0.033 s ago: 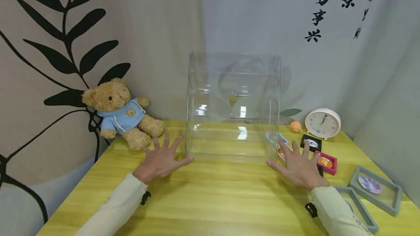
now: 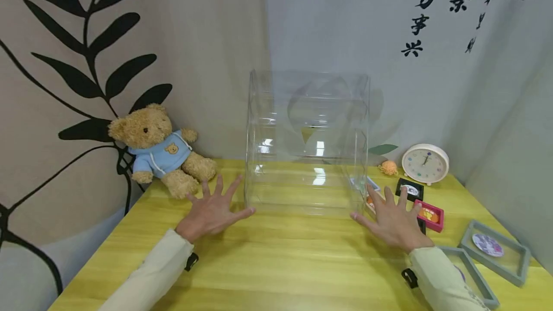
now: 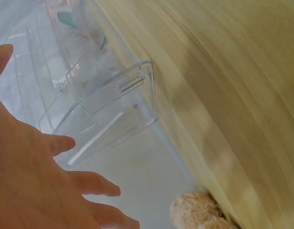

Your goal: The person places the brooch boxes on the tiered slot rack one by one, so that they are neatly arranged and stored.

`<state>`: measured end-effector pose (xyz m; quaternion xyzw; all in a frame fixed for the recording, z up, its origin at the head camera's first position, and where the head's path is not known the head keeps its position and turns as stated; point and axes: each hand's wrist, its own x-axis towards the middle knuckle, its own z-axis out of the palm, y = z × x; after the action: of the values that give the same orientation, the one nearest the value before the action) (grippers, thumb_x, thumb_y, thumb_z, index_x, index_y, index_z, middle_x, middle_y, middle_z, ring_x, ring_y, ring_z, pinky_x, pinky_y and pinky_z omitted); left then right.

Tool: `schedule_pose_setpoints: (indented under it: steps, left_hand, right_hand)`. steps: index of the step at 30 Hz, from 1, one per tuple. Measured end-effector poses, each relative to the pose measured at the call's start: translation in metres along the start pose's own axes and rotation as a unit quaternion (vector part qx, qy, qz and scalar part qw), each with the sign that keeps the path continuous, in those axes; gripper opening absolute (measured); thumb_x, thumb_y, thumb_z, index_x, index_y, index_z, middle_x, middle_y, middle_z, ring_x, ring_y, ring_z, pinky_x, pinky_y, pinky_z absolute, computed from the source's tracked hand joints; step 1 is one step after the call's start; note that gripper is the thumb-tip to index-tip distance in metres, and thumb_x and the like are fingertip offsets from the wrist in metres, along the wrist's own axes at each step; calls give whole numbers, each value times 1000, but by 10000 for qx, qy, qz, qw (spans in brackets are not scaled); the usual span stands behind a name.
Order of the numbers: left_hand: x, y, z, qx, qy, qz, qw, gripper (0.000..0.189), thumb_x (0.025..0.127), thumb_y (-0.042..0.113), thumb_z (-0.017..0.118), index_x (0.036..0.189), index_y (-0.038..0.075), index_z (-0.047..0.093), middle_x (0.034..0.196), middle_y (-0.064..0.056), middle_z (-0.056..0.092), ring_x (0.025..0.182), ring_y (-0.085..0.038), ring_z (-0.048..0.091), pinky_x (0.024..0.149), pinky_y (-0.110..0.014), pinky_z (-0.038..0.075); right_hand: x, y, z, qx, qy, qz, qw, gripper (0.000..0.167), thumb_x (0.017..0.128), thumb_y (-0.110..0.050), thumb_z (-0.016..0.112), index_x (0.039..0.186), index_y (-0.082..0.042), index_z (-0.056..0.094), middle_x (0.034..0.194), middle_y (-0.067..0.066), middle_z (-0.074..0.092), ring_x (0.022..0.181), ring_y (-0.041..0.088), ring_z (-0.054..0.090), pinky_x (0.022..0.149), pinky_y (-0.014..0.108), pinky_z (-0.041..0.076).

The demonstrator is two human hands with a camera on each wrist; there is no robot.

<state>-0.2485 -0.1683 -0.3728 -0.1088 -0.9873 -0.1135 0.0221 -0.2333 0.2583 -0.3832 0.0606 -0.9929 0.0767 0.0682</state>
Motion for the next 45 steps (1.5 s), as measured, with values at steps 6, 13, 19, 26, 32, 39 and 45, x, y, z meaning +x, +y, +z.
schedule_pose_setpoints:
  steps: [6, 13, 19, 26, 32, 39, 45]
  left_hand:
    - [0, -6, -1, -306, 133, 51, 9994, 104, 87, 82, 44, 163, 23, 3, 166, -28, 11, 146, -65, 5, 101, -95, 13]
    - [18, -16, 5, -2595, 93, 844, 9620, 101, 94, 61, 58, 158, 38, -17, 169, -22, 10, 151, -48, 24, 120, -70, 32]
    - [36, -14, 14, -3616, 232, 1386, 9217, 95, 97, 30, 67, 160, 43, -4, 167, -23, 14, 146, -50, 34, 118, -66, 38]
    - [45, -8, 20, -3624, 300, 1469, 9199, 101, 93, 23, 73, 161, 38, 0, 167, -25, 13, 141, -54, 39, 111, -60, 49]
    - [49, -10, 25, -3630, 382, 1484, 9191, 98, 92, 11, 73, 162, 33, 8, 167, -24, 16, 139, -52, 44, 107, -55, 54]
    - [52, -12, 30, -3497, 489, 1512, 9233, 97, 91, 7, 73, 162, 34, 13, 168, -19, 17, 137, -49, 47, 104, -49, 57]
    - [51, -14, 29, -3476, 517, 1410, 9255, 94, 91, 10, 74, 161, 34, 16, 167, -19, 20, 137, -49, 48, 105, -49, 56]
  right_hand:
    - [-1, 2, -2, -77, -23, -18, 10000, 92, 93, -75, 43, 160, -16, 23, 154, 42, 27, 138, 76, 6, 99, 97, 7]
    - [-16, 34, -15, 98, -55, -343, 9993, 74, 95, -55, 60, 147, -5, 45, 139, 39, 48, 128, 61, 44, 93, 80, 45]
    - [-34, 83, -25, 643, -286, -685, 9952, 56, 94, -35, 70, 132, 4, 58, 126, 35, 60, 110, 52, 61, 85, 67, 56]
    - [-45, 137, -32, 1005, -1176, -395, 9872, 45, 98, -29, 64, 126, 6, 61, 118, 25, 70, 104, 43, 68, 81, 59, 61]
    - [-55, 160, -25, 624, -1018, -112, 9928, 26, 93, -19, 71, 113, -2, 70, 95, -1, 76, 76, 2, 67, 67, 26, 63]
    - [-54, 169, -19, 447, -1116, -55, 9927, 24, 84, -3, 75, 108, -2, 71, 90, -1, 73, 73, 5, 64, 69, 37, 63]
    - [-49, 175, -16, 139, -1191, -210, 9926, 21, 80, 1, 76, 98, -8, 75, 92, -1, 74, 74, 6, 63, 69, 39, 63]
